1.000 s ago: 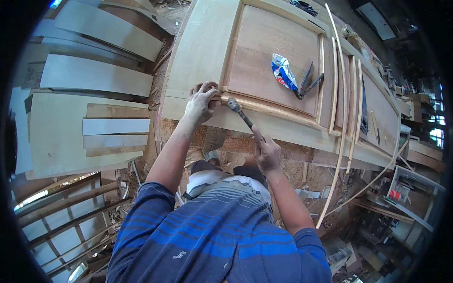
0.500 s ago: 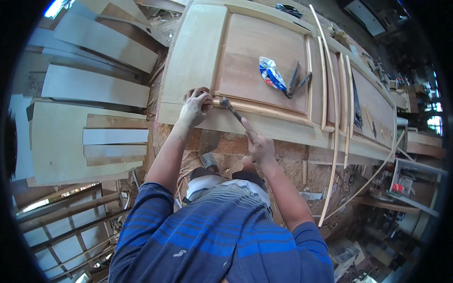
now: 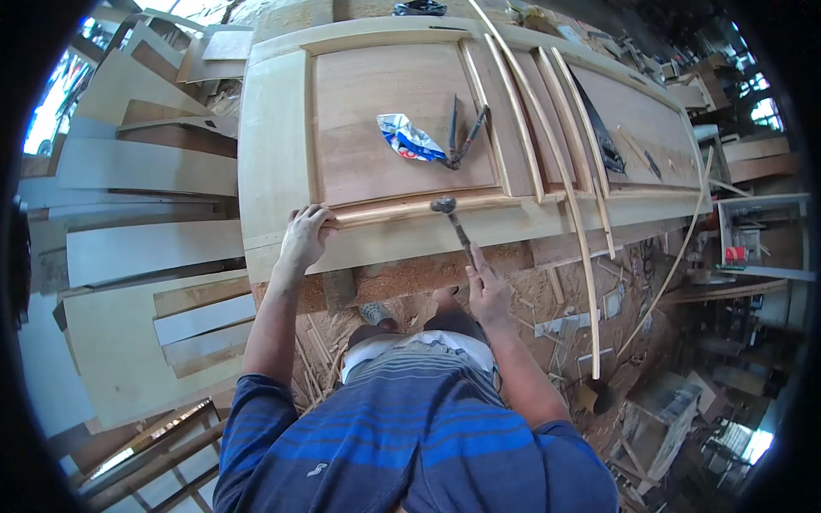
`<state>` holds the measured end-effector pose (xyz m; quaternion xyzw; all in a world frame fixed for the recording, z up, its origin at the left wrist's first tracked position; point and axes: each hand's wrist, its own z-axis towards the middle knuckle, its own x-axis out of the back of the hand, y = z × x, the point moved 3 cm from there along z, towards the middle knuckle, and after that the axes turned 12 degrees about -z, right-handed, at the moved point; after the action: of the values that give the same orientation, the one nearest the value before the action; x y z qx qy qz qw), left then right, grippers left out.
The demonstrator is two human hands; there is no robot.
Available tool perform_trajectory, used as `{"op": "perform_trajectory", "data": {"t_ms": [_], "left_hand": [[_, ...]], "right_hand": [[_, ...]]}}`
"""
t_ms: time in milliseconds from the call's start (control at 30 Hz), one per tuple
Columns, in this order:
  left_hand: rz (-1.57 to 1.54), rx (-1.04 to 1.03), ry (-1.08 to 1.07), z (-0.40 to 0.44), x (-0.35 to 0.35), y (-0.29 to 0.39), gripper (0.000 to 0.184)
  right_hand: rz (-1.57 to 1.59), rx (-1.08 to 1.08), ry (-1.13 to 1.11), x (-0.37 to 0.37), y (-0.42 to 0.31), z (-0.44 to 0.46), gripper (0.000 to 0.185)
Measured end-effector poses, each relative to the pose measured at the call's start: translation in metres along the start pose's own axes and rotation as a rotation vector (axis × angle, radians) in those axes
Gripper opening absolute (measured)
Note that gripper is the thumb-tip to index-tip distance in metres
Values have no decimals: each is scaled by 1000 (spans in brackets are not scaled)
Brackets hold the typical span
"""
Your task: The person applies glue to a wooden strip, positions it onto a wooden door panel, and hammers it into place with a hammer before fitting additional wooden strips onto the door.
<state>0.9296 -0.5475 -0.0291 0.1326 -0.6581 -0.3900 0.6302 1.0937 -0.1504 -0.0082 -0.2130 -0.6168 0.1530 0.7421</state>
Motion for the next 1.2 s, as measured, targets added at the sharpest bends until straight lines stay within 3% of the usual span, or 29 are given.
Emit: {"op": "perform_trajectory", "data": {"t_ms": [167, 233, 267, 367, 500, 667, 733, 833, 1000, 1200], "left_hand": [[31, 2, 24, 0, 0, 5, 18], [64, 71, -20, 3, 0, 11, 20], [94, 103, -46, 5, 0, 13, 21], [141, 136, -153, 25, -9, 42, 30], [-37, 82, -189, 72, -88, 129, 34], [-27, -51, -97, 115, -185, 182, 32], [-64, 13, -105, 122, -192, 180, 31], [-66, 49, -91, 126, -195, 183, 27], [-51, 109, -87, 129, -198, 184, 26], [-110, 129, -83, 139, -193, 198, 17]], "right_hand": [[36, -127, 146, 18, 58, -3, 54], [62, -244, 140, 35, 69, 2, 57], [66, -435, 6, 45, 76, 5, 56], [103, -306, 214, 61, 100, 18, 55], [125, -330, 278, 69, 134, 31, 56], [26, -486, 75, 93, 156, 52, 52], [5, -489, 29, 92, 178, 59, 50], [-9, -203, 227, 93, 189, 86, 50], [12, -87, 163, 92, 195, 149, 56], [-21, -145, 18, 78, 201, 202, 48]]}}
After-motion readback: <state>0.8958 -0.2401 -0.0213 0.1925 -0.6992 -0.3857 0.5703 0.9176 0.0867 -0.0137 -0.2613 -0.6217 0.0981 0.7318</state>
